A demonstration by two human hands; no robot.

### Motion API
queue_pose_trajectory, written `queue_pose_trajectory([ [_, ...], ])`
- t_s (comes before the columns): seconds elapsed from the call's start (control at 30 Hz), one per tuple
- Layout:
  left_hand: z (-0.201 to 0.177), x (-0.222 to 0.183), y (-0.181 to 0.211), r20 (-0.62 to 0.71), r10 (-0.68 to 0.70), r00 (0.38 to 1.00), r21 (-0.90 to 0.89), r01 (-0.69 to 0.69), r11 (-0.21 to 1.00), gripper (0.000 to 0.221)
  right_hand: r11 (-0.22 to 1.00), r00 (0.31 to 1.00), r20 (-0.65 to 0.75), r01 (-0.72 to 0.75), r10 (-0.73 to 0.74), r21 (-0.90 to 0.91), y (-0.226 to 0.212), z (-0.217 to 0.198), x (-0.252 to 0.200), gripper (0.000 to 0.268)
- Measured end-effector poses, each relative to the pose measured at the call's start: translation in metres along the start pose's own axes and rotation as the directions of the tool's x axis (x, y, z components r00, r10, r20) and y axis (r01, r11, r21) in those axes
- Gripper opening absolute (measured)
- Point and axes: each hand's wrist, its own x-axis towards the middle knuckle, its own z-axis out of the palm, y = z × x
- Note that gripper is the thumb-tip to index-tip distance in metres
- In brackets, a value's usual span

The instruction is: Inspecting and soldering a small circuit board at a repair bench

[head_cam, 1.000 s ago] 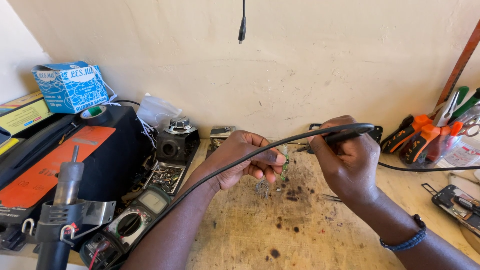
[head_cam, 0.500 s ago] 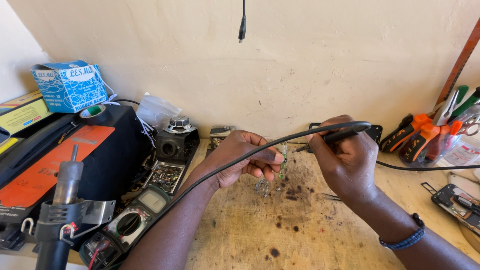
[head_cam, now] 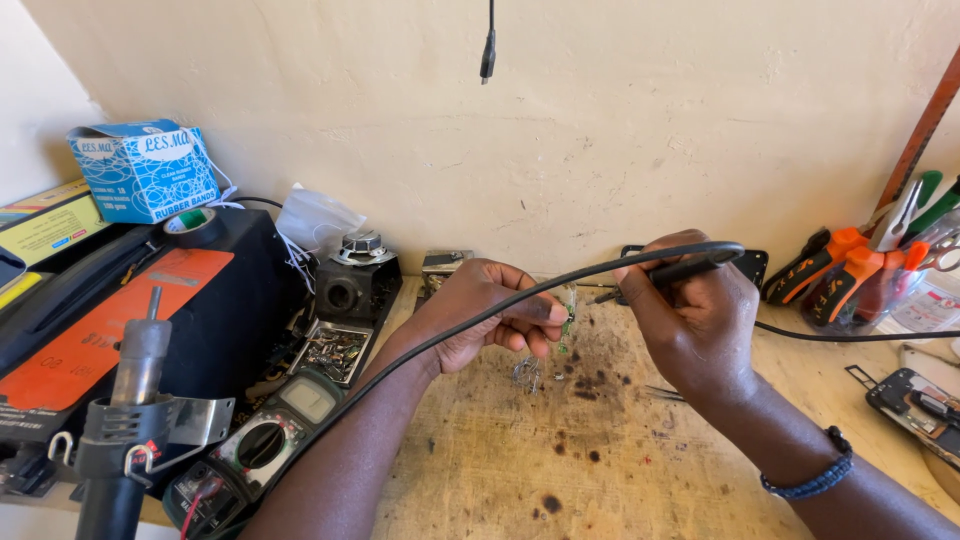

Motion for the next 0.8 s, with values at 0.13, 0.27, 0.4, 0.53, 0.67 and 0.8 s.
queue_pose_trajectory([
  [0.13,0.0003,0.0008,-0.0005,-0.013,-0.004,1.000,0.010,0.005,1.000,0.026,1.000,1.000,0.007,-0.028,0.028,-0.008,-0.0009,0.0000,0.0001,0.024],
  [0.27,-0.0004,0.0022,-0.0019,-0.016,-0.007,1.000,0.003,0.007,1.000,0.026,1.000,1.000,-0.001,-0.017,0.017,0.006,-0.0016,0.0004,0.0006,0.024],
  [0.4,0.0009,0.0019,-0.0009,-0.022,-0.010,1.000,0.016,0.011,1.000,0.025,1.000,1.000,-0.001,-0.013,0.013,-0.004,0.0017,0.0005,-0.0004,0.023],
  [0.53,-0.0004,0.0037,-0.0031,-0.010,-0.006,1.000,0.006,0.006,1.000,0.025,1.000,1.000,-0.002,-0.021,0.021,-0.005,0.0012,0.0003,-0.0002,0.023],
  [0.67,0.0000,0.0024,-0.0021,-0.012,-0.004,1.000,0.001,0.004,1.000,0.025,1.000,1.000,0.002,-0.022,0.022,0.000,0.0009,0.0002,-0.0004,0.023],
  [0.8,-0.0012,0.0045,-0.0048,-0.009,-0.002,1.000,0.010,0.002,1.000,0.026,1.000,1.000,-0.004,-0.003,0.003,0.008,0.0014,0.0003,-0.0006,0.022],
])
